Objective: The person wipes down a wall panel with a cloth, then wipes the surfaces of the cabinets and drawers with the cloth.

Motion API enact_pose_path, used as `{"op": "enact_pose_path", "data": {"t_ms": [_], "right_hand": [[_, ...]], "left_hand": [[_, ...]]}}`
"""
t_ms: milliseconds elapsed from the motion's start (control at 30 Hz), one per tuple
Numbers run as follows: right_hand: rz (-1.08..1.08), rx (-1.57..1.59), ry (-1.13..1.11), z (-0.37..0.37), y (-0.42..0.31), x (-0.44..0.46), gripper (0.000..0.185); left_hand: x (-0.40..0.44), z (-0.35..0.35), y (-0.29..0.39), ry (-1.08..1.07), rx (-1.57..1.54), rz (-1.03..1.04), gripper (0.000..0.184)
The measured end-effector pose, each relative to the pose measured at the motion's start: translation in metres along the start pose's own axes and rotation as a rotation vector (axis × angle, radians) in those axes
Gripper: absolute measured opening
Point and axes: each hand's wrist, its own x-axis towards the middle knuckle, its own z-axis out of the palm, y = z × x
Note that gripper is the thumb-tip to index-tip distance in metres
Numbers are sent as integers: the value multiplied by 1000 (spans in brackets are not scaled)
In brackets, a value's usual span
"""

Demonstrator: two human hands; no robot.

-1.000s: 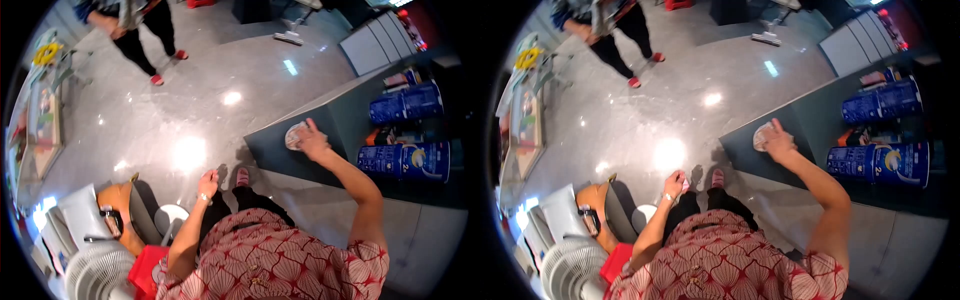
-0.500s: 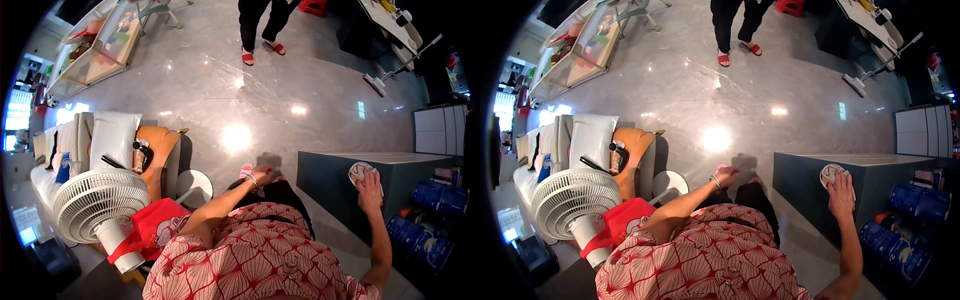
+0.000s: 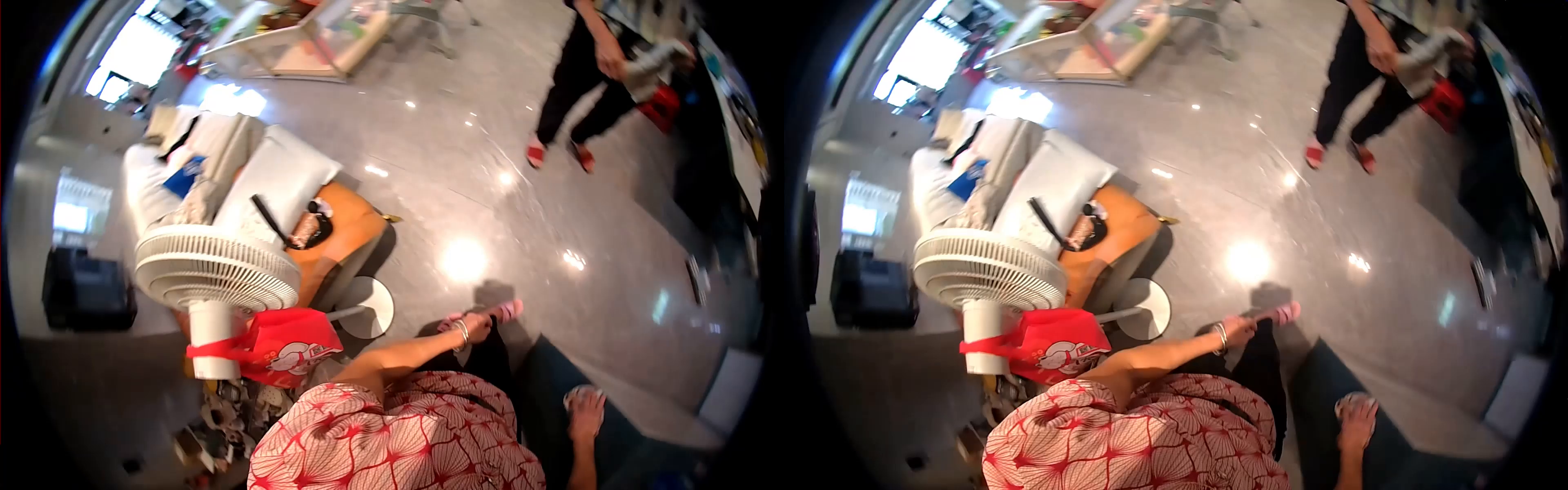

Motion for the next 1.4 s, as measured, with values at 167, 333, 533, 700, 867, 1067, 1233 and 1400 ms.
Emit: {"op": "enact_pose_path", "data": {"t_ms": [167,333,533,700,867,1067,1233,1400], "right_hand": [[135,256,395,166,29,55,23],[-19,-535,56,185,26,78,32],[166,377,33,168,31,87,38],[133,305,-77,129,35,99,41],[169,308,-155,110,41,103,43],[-10,156,-113,113,84,106,39],[348,284,-506,53,66,105,40],[649,573,-131,42,45,88,27]], "left_hand": [[28,-5,-3,-83,105,-189,14],[71,5,-13,-208,129,-292,31],[113,21,8,-239,361,197,21],[148,4,62,-111,-197,87,16],[215,35,-1,-276,-132,469,19],[256,-62,80,-301,264,190,26],[301,-91,75,-340,360,290,29],[337,-74,17,-314,229,471,24]]}}
